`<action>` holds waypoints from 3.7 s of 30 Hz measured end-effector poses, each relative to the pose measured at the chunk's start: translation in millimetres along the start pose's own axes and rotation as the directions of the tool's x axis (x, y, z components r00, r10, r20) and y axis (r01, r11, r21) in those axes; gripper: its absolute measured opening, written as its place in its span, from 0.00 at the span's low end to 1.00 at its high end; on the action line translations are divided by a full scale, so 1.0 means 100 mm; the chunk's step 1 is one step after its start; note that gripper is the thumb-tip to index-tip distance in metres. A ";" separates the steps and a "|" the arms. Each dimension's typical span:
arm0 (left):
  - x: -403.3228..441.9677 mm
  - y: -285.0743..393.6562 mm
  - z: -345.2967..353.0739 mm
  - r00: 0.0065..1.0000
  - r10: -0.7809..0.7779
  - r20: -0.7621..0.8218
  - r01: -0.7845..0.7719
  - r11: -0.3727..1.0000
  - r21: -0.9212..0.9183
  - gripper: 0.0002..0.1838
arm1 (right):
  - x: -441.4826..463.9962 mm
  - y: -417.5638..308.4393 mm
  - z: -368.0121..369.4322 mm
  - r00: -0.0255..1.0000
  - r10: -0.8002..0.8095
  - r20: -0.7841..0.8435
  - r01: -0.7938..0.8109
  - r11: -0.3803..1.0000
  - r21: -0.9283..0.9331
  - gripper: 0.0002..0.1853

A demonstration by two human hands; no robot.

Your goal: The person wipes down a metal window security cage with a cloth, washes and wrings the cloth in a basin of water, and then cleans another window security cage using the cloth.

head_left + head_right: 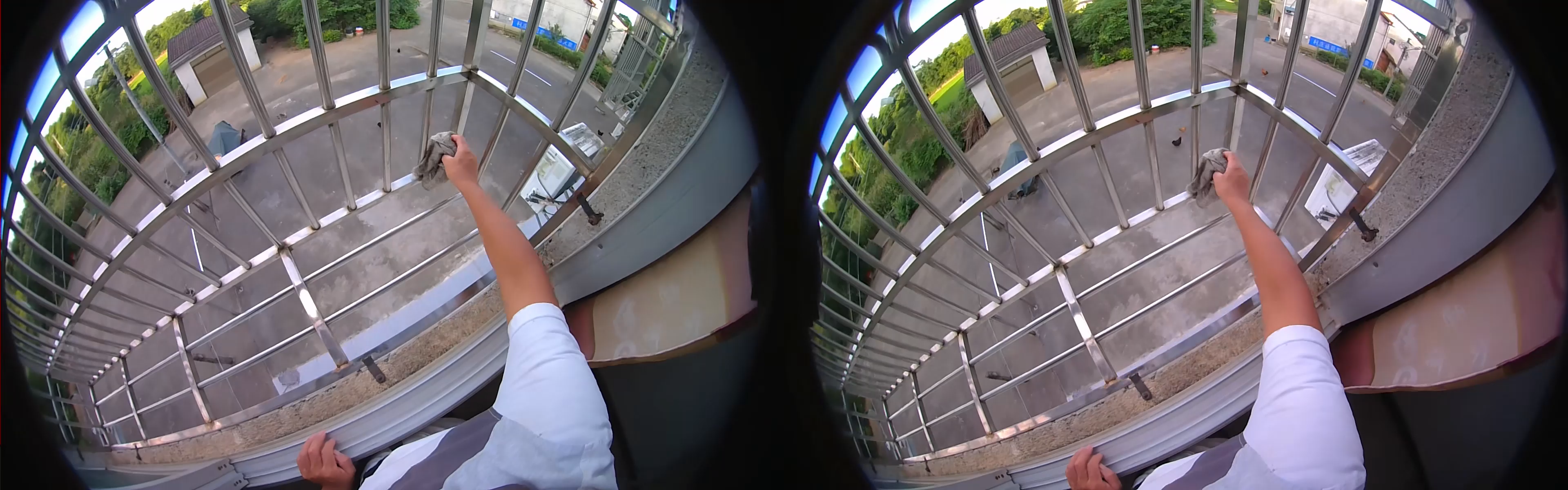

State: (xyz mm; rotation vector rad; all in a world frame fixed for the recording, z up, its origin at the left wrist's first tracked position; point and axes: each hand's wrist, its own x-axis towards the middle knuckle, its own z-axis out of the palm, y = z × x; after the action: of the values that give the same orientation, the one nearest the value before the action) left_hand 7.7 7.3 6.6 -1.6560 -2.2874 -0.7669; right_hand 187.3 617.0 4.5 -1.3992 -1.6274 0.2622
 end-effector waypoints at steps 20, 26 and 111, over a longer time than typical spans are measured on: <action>0.05 0.03 -0.03 1.000 0.007 -0.002 -0.007 0.999 0.031 0.11 | -0.63 -0.19 0.26 0.945 0.120 0.306 -0.150 0.986 0.078 0.18; 0.05 0.03 -0.03 1.000 -0.009 -0.010 0.009 1.000 0.029 0.11 | -0.17 0.23 0.38 0.965 -0.095 -0.245 0.073 0.993 -0.096 0.18; -0.10 -0.17 0.02 0.997 0.072 0.018 -0.069 0.992 -0.109 0.09 | -3.11 -1.54 -0.96 0.384 -0.630 0.675 0.461 0.765 0.451 0.12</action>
State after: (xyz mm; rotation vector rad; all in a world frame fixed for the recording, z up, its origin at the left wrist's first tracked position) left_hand -4.5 -4.4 -4.4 -1.7903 -2.2250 -0.8745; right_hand 128.0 262.2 4.1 -0.4536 -2.6459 0.7087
